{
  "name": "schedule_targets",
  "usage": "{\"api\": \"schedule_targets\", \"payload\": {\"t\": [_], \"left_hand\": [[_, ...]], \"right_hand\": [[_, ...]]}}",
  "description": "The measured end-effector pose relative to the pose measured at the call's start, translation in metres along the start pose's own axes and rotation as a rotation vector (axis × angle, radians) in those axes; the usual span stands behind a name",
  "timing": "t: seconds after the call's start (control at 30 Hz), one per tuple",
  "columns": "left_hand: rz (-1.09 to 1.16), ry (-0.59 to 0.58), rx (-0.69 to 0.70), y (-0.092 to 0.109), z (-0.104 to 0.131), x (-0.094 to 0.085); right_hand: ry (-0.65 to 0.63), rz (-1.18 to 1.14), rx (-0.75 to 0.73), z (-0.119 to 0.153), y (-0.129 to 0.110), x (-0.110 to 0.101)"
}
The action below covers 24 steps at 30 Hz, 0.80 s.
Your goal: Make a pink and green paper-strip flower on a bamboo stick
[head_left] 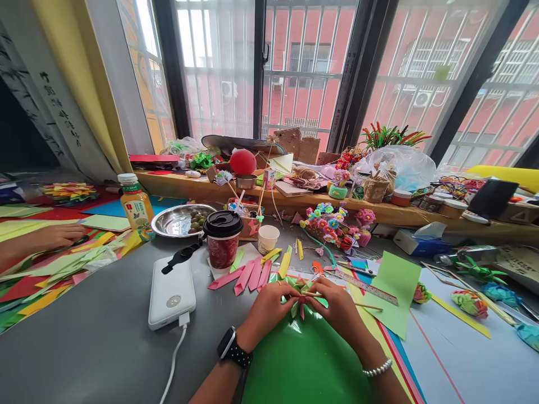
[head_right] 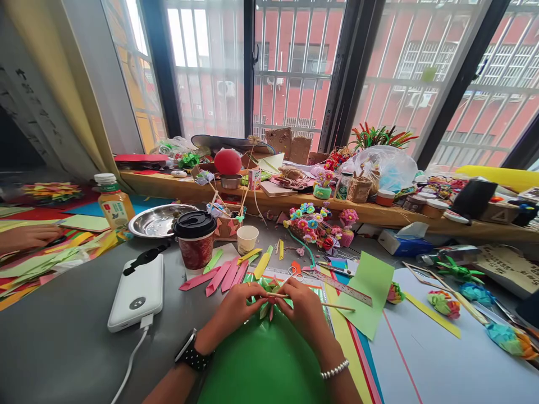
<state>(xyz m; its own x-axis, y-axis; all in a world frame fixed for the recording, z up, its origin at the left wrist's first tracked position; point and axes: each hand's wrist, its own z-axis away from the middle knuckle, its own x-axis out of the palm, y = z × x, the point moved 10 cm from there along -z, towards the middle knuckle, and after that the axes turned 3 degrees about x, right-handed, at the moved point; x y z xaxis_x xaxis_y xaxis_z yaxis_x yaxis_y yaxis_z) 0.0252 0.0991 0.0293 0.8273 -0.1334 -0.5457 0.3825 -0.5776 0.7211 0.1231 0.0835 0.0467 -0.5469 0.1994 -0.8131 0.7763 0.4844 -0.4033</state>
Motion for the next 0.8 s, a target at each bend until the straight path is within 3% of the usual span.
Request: {"api": "schedule_targets", "payload": {"t": [0.8], "left_hand": [[-0.123,-0.024,-0.007,0.004,-0.001,0.004]], "right_hand": [[-0.056,0.045,0.062,-0.001,0.005,0.011]]}}
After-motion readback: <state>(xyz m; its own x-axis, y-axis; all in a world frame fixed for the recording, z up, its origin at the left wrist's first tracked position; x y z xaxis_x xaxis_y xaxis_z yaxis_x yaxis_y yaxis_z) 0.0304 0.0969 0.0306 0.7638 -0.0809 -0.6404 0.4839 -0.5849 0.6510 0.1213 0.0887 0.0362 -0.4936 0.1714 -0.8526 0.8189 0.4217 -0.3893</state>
